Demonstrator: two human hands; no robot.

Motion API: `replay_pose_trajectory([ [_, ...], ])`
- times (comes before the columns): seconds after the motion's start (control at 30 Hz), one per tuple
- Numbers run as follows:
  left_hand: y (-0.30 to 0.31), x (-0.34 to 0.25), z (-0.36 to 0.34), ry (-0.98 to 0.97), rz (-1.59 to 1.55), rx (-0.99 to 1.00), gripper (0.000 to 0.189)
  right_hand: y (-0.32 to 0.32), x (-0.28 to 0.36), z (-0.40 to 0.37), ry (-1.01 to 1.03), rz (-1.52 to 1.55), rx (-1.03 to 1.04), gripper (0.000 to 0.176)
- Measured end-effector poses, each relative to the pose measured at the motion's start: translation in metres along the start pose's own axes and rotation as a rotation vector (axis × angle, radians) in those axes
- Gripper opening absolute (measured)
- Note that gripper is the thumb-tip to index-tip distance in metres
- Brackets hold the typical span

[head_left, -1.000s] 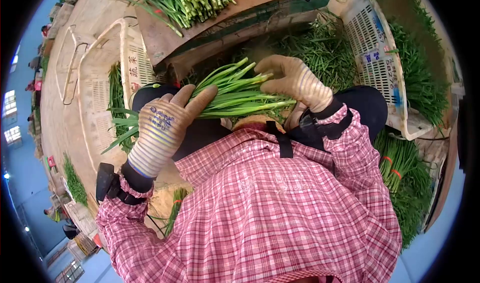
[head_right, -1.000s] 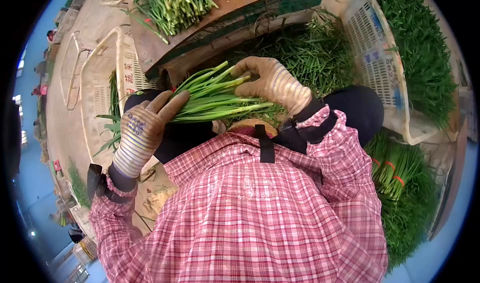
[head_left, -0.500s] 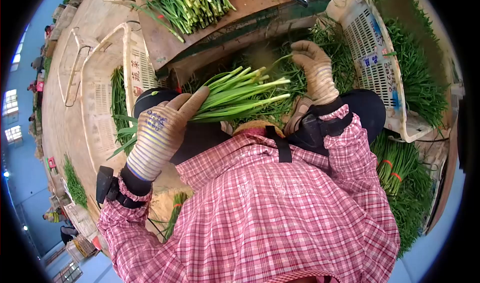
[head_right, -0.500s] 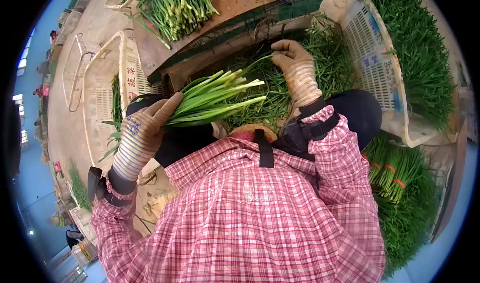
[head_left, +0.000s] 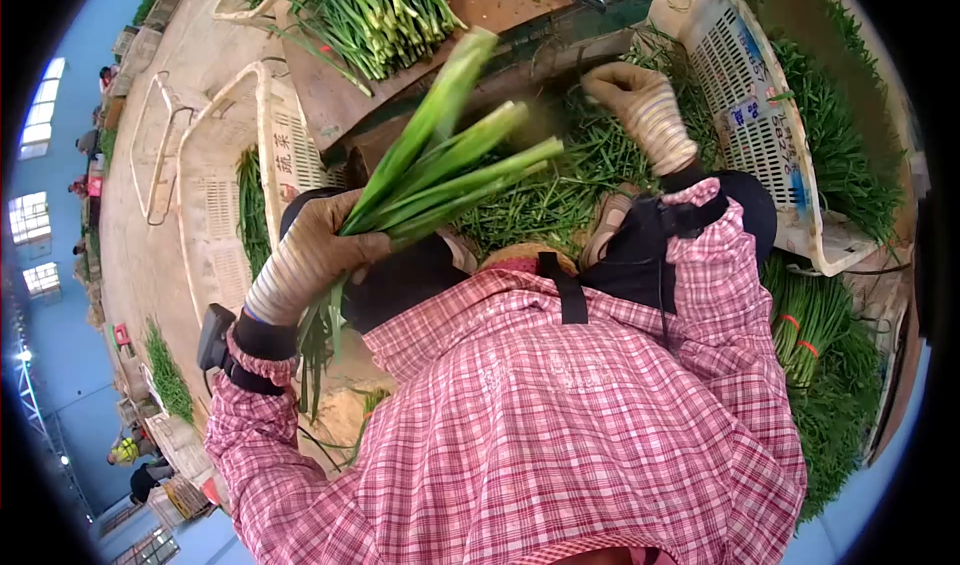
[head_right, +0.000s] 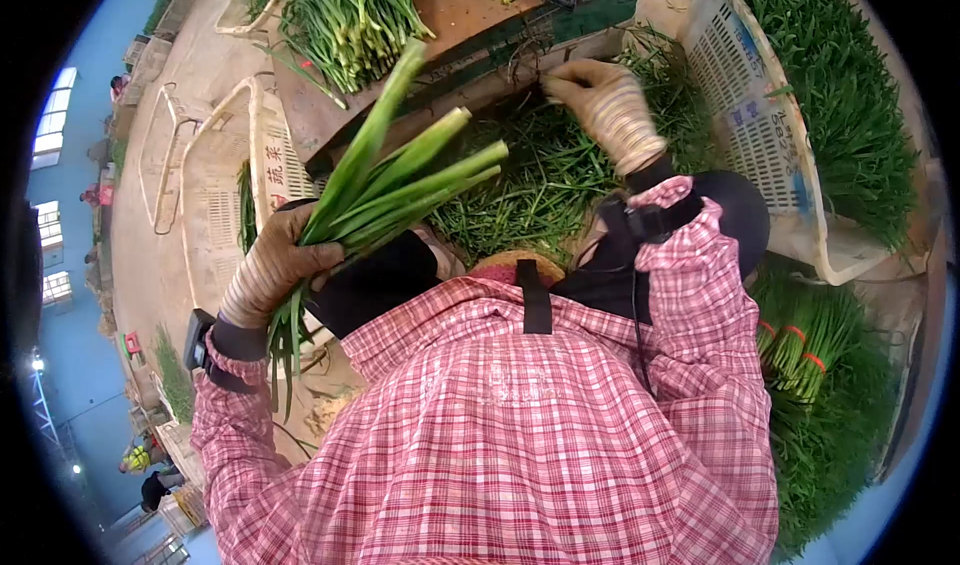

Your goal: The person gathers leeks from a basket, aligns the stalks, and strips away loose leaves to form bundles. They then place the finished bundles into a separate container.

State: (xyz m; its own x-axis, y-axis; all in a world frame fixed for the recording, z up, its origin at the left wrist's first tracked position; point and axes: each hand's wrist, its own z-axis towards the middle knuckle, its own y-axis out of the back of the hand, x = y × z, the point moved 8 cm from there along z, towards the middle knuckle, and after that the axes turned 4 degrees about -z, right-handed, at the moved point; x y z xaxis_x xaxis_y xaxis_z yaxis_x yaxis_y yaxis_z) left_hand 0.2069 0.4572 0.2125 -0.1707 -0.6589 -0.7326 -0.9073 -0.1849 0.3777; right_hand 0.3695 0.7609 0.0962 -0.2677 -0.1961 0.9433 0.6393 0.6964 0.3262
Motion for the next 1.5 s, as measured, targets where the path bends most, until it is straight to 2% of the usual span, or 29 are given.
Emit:
replay_pose_trajectory([
  [0.07,-0.001,0.010,0.001,0.034,-0.406,0.098,0.045,0.023,0.013,-0.007,0.066,-1.080,-0.068,0.042],
  [0.1,-0.004,0.010,0.004,0.013,-0.436,0.123,0.055,0.032,0.013,-0.015,0.085,-1.164,-0.258,0.055],
  [0.13,-0.004,0.010,0.007,0.004,-0.426,0.118,0.055,0.038,0.016,-0.011,0.315,-0.888,-0.213,0.053],
  [0.2,-0.012,0.010,0.010,0.018,-0.596,0.176,0.055,0.040,-0.030,-0.003,-0.241,-0.028,0.002,0.054],
  [0.33,-0.024,0.007,0.013,0.006,-0.737,0.203,0.051,0.016,0.003,-0.024,-0.164,0.130,0.077,0.061],
  [0.4,-0.031,0.006,0.016,0.023,-0.779,0.219,0.051,-0.013,0.030,-0.040,-0.054,0.334,0.153,0.062],
  [0.47,-0.034,0.005,0.022,-0.020,-0.726,0.187,0.054,-0.052,0.027,-0.049,-0.093,0.498,0.347,0.065],
  [0.5,-0.039,-0.002,0.022,-0.023,-0.718,0.213,0.043,-0.062,0.028,-0.054,-0.153,0.662,0.317,0.077],
  [0.53,-0.042,-0.006,0.024,-0.046,-0.681,0.229,0.041,-0.057,0.020,-0.047,-0.150,0.654,0.162,0.066],
  [0.6,-0.043,-0.002,0.026,-0.013,-0.616,0.190,0.037,-0.021,0.038,-0.030,0.177,0.394,-0.223,0.048],
  [0.63,-0.045,-0.003,0.027,-0.013,-0.614,0.199,0.037,-0.013,0.050,-0.029,0.175,0.391,-0.231,0.048],
  [0.7,-0.047,-0.002,0.029,-0.034,-0.573,0.183,0.031,-0.002,0.091,-0.031,0.335,-0.096,-0.164,0.034],
  [0.73,-0.050,-0.002,0.028,-0.026,-0.575,0.192,0.031,-0.013,0.082,-0.019,0.235,-0.151,-0.039,0.033],
  [0.83,-0.049,-0.006,0.029,-0.009,-0.397,0.137,0.023,-0.032,0.068,-0.008,0.130,0.140,0.159,0.044],
  [0.93,-0.048,0.004,0.032,0.036,-0.430,0.150,0.023,-0.034,0.068,-0.016,0.114,0.310,0.134,0.036],
  [0.97,-0.049,0.004,0.034,0.010,-0.435,0.119,0.033,-0.036,0.067,-0.018,0.046,0.317,0.160,0.037],
  [1.13,-0.052,0.003,0.038,0.023,-0.446,0.123,0.032,-0.036,0.055,-0.012,-0.054,0.248,0.074,0.030],
  [1.2,-0.052,0.004,0.041,0.035,-0.478,0.131,0.034,-0.023,0.067,-0.006,0.286,0.203,-0.167,0.026],
  [1.23,-0.052,0.004,0.042,0.035,-0.473,0.138,0.034,-0.019,0.071,-0.007,0.365,0.032,-0.222,0.023],
  [1.33,-0.058,-0.002,0.041,0.012,-0.556,0.211,0.036,-0.012,0.065,0.000,0.395,0.108,-0.233,0.019],
  [1.37,-0.058,-0.005,0.040,-0.001,-0.576,0.207,0.036,0.003,0.070,0.000,0.557,-0.129,-0.425,0.016],
  [1.4,-0.058,-0.008,0.040,-0.016,-0.597,0.203,0.037,0.019,0.057,0.007,0.639,-0.083,-0.520,0.017],
  [1.47,-0.055,-0.007,0.041,-0.025,-0.612,0.220,0.038,0.052,0.009,0.019,0.122,-0.169,-0.443,0.029],
  [1.5,-0.056,-0.007,0.040,-0.029,-0.629,0.237,0.040,0.057,0.009,0.015,-0.035,-0.587,-0.400,0.036],
])
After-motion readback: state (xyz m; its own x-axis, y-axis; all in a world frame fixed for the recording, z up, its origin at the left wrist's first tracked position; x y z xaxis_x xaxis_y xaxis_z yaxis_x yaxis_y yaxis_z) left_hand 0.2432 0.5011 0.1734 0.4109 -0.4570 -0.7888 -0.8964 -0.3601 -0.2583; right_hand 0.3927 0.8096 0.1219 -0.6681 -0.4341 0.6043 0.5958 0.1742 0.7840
